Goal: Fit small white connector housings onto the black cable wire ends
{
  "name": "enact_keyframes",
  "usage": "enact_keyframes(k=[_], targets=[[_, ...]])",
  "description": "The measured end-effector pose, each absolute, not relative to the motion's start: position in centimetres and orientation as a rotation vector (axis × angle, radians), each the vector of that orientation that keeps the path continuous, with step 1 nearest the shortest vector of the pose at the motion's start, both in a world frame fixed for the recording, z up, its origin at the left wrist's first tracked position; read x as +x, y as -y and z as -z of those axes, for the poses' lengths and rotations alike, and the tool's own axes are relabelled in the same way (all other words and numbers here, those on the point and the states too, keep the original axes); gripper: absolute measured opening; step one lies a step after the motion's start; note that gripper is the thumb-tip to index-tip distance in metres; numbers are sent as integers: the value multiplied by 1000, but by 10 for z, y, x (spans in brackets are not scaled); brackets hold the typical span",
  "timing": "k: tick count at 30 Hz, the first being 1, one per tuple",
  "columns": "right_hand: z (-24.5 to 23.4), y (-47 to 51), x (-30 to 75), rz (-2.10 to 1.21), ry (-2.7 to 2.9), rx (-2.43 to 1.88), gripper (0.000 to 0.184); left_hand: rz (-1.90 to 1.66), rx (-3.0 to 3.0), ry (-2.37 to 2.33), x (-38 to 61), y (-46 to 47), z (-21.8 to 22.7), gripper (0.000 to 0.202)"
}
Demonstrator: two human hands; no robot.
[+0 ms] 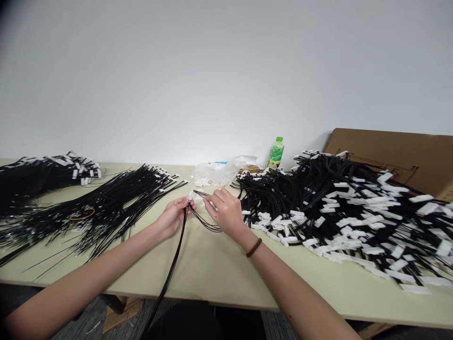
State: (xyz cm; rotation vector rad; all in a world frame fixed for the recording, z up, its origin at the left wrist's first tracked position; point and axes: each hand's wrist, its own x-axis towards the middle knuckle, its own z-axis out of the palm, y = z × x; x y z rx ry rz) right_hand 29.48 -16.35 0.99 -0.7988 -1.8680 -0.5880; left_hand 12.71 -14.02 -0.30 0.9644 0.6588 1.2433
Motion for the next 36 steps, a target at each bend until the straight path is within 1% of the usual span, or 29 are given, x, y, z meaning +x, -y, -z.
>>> enact_keyframes(k=[16,36], targets=[[-8,165,291,463,1827,-847,23,-1255,998,-633,127,140,4,14],[-9,166,291,544,1843,-829,22,-1265,1004,-624,127,141,3,17]])
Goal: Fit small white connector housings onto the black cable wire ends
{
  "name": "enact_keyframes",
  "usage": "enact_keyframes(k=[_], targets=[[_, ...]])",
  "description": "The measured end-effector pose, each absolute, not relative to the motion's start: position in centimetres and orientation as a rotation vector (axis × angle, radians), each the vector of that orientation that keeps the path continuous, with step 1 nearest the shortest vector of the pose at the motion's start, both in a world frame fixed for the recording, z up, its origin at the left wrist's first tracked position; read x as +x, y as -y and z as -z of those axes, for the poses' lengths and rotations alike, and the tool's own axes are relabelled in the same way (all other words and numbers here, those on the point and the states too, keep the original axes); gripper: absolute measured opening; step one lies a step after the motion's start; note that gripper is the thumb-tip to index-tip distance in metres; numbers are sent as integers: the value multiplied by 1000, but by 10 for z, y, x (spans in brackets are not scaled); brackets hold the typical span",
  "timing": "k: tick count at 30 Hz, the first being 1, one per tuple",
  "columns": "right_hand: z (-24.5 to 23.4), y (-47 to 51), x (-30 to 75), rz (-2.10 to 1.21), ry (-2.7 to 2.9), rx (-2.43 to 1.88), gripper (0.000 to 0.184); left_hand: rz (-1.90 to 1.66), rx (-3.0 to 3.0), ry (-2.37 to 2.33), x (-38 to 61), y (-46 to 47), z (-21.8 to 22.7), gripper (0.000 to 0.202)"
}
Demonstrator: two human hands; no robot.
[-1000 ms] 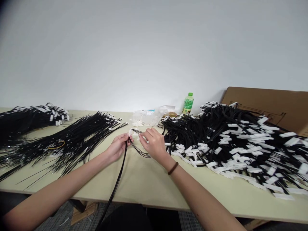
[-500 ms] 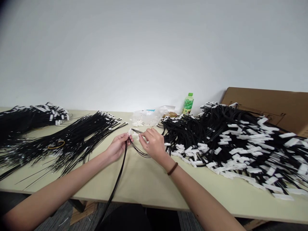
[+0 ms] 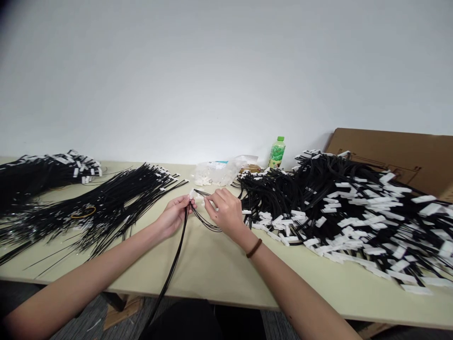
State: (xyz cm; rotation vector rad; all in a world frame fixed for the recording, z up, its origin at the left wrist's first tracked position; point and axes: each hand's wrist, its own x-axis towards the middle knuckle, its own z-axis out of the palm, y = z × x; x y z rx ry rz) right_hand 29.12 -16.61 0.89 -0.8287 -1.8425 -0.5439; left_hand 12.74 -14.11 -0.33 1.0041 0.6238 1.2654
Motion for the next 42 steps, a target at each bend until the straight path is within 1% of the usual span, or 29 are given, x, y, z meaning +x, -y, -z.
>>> enact_keyframes(k=[7,15,26,31,36,42], targets=[[-9,167,291,597,1865,-852,22,-1266,1011,-621,128,140,4,16],[-8,167,290,548,1866,-861,22,-1257,1044,-642,128,141,3,20],[-10,166,290,533,1954,-990,11,-1213,1157,-677,126,139,7,21],[-10,164,290,382,2030,-874,11,-1181,1209,-687,126,139,8,21],[-11,163,290,147,2053,-763,12,-1153,1223,-680,127,141,7,22],[-11,161,292,-74,2055,-744,13,-1122,1243,-669,127,143,6,23]])
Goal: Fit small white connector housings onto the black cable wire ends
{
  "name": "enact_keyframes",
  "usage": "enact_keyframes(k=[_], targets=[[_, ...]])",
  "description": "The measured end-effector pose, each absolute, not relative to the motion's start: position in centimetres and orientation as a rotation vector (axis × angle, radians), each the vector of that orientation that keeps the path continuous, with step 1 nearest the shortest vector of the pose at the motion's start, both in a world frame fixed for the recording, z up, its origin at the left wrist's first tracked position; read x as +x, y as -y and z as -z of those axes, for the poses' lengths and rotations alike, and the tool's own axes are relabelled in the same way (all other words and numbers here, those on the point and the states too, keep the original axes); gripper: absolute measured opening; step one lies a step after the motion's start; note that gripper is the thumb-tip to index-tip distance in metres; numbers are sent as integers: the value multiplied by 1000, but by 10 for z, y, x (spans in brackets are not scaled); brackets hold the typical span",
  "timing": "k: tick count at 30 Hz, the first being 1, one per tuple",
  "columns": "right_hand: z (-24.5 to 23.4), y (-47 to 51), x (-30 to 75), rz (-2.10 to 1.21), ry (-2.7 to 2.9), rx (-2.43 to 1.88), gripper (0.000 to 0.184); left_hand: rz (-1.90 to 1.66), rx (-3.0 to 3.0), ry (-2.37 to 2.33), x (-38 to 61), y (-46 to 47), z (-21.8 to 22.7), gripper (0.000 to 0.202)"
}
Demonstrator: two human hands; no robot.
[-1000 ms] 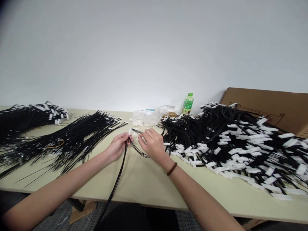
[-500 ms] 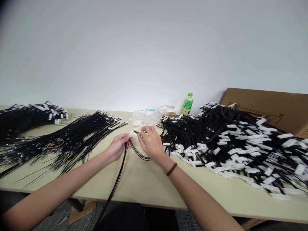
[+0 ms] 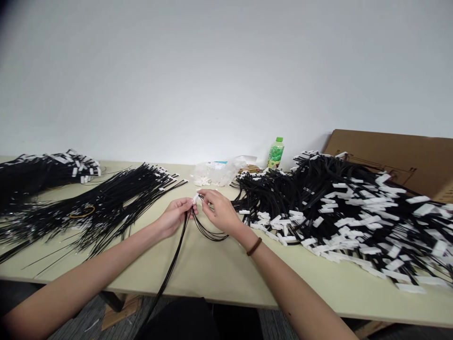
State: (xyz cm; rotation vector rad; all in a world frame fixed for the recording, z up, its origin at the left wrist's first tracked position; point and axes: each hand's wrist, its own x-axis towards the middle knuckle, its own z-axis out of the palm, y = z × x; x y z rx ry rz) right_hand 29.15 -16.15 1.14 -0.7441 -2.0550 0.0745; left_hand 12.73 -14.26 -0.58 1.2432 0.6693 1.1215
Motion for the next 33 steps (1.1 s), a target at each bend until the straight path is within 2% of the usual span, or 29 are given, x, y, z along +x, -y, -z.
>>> enact_keyframes(k=[11,16,19,22,33], targets=[[-11,161,294,-37,2083,-758,14,-1093,1224,-681,127,144,6,25],[-8,163,289,238,1995,-872,11,-1133,1147,-676,127,139,10,22],[-9,169,284,386,2102,-808,23,-1171,1106,-667,126,137,12,19],[-8,174,278,457,2282,-692,22,-1205,1096,-677,126,137,12,14],[-2,170,275,414,2325,-629,16,-1215,1038,-713,128,140,7,13]])
